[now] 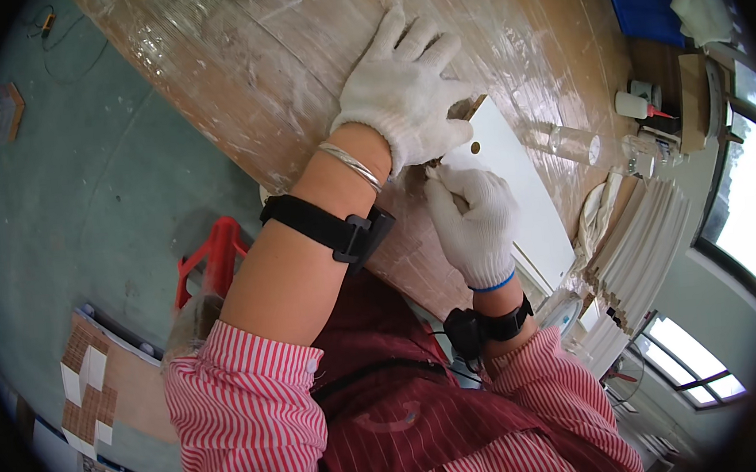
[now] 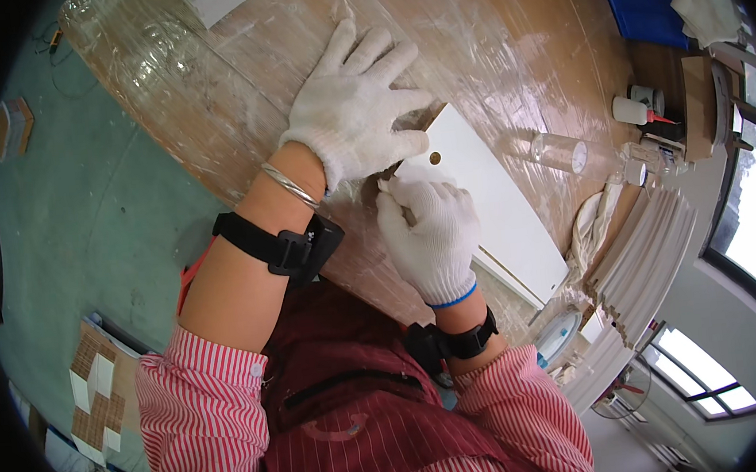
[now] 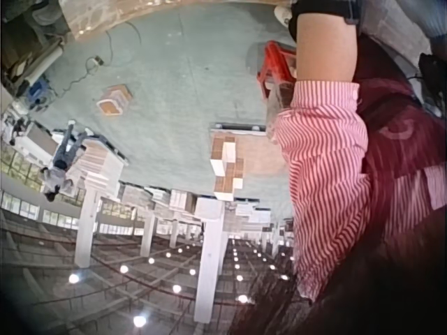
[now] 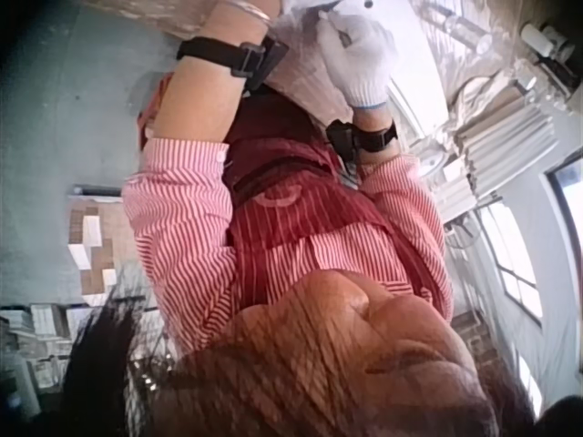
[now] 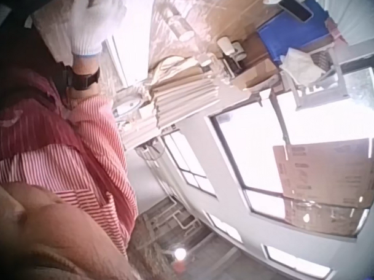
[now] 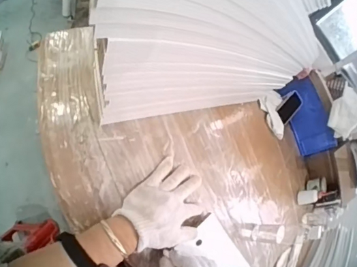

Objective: Applying glue or sealant to the edges of white furniture panels and wiping them.

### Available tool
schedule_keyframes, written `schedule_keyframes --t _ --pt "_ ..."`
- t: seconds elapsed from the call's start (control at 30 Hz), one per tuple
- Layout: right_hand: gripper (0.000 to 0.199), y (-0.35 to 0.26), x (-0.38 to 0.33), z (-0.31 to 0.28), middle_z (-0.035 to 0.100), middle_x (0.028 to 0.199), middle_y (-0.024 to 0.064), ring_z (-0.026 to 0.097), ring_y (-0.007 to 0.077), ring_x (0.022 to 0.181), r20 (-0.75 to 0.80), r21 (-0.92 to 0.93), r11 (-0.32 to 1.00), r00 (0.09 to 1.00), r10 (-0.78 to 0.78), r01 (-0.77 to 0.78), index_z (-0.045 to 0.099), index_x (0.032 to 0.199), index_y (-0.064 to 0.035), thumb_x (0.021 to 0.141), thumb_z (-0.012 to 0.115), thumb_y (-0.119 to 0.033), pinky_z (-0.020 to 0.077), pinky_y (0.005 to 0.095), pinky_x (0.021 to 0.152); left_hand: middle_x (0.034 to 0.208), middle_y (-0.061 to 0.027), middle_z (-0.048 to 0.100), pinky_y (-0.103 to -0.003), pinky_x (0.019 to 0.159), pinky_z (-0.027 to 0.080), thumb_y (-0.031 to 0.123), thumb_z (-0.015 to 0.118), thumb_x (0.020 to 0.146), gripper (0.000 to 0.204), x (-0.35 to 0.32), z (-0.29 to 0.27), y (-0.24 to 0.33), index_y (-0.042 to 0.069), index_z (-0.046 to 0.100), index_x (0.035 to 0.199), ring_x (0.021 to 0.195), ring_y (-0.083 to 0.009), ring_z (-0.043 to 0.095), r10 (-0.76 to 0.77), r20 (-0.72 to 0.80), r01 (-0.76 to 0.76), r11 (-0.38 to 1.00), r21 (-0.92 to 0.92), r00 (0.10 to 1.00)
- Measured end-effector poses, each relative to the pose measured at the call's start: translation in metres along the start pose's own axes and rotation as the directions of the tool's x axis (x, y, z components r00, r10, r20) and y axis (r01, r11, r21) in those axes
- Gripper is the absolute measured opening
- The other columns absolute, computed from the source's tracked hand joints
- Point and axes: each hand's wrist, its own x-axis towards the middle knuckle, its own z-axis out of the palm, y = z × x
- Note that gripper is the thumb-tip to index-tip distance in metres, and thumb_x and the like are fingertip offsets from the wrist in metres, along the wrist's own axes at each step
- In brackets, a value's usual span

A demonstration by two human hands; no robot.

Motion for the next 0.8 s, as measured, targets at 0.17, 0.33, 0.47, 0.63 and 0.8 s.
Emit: schedule_keyframes --t 0.17,0.33,0.47,0.63,0.8 --pt "0.008 0.001 -0.001 0.002 0.07 0.078 0.0102 0.068 0.0324 0.078 0.014 0.034 0.999 1.0 0.006 -0.007 0.073 0.085 -0.0094 0.081 0.078 -0.013 0.0491 0.0435 0.074 0.144 -0.0073 0.056 -0.055 0.129 0.013 0.055 0.069 0.081 0.046 0.0 -0.004 0.0 0.024 0.08 0.113 0.142 -0.0295 0.039 -0.004 0.0 0.004 1.0 -0.013 1.0" --pt "0.011 0.004 -0.003 0.004 0.07 0.077 0.0094 0.067 0.0321 0.077 0.053 -0.045 0.999 0.999 -0.002 0.005 0.073 0.088 -0.0095 0.079 0.08 -0.01 0.0504 0.0428 0.075 0.147 -0.0077 0.055 -0.055 0.129 0.012 0.059 0.073 0.077 0.052 0.001 -0.01 0.002 0.026 0.079 0.116 0.144 -0.03 0.038 -0.015 0.118 0.013 1.0 0.017 0.993" --pt "0.014 0.007 -0.009 0.0 0.07 0.077 0.0086 0.068 0.0314 0.077 -0.042 0.047 0.994 0.995 -0.092 0.094 0.074 0.09 -0.0097 0.077 0.08 -0.007 0.0514 0.0422 0.076 0.147 -0.0067 0.055 -0.055 0.129 0.011 0.06 0.074 0.078 0.051 0.002 -0.012 0.002 0.028 0.08 0.117 0.143 -0.0296 0.039 -0.039 0.114 0.037 0.999 0.024 0.993" --pt "0.017 0.012 -0.017 -0.004 0.072 0.081 0.009 0.07 0.0307 0.08 0.014 0.052 0.997 0.998 -0.056 0.055 0.076 0.095 -0.0093 0.078 0.079 -0.005 0.0523 0.041 0.078 0.148 -0.0062 0.055 -0.057 0.129 0.011 0.061 0.073 0.079 0.051 0.002 -0.01 0.004 0.029 0.079 0.118 0.144 -0.0289 0.039 -0.028 0.075 0.026 0.999 0.023 0.997" --pt "0.011 0.016 -0.016 -0.004 0.07 0.078 0.008 0.067 0.0261 0.074 -0.024 0.087 0.991 0.995 -0.102 0.103 0.075 0.089 -0.0064 0.08 0.081 -0.003 0.0517 0.037 0.071 0.15 -0.0064 0.053 -0.056 0.13 0.01 0.06 0.073 0.079 0.051 0.002 -0.012 0.003 0.029 0.078 0.119 0.146 -0.0288 0.037 -0.027 0.106 0.027 1.0 0.003 0.994"
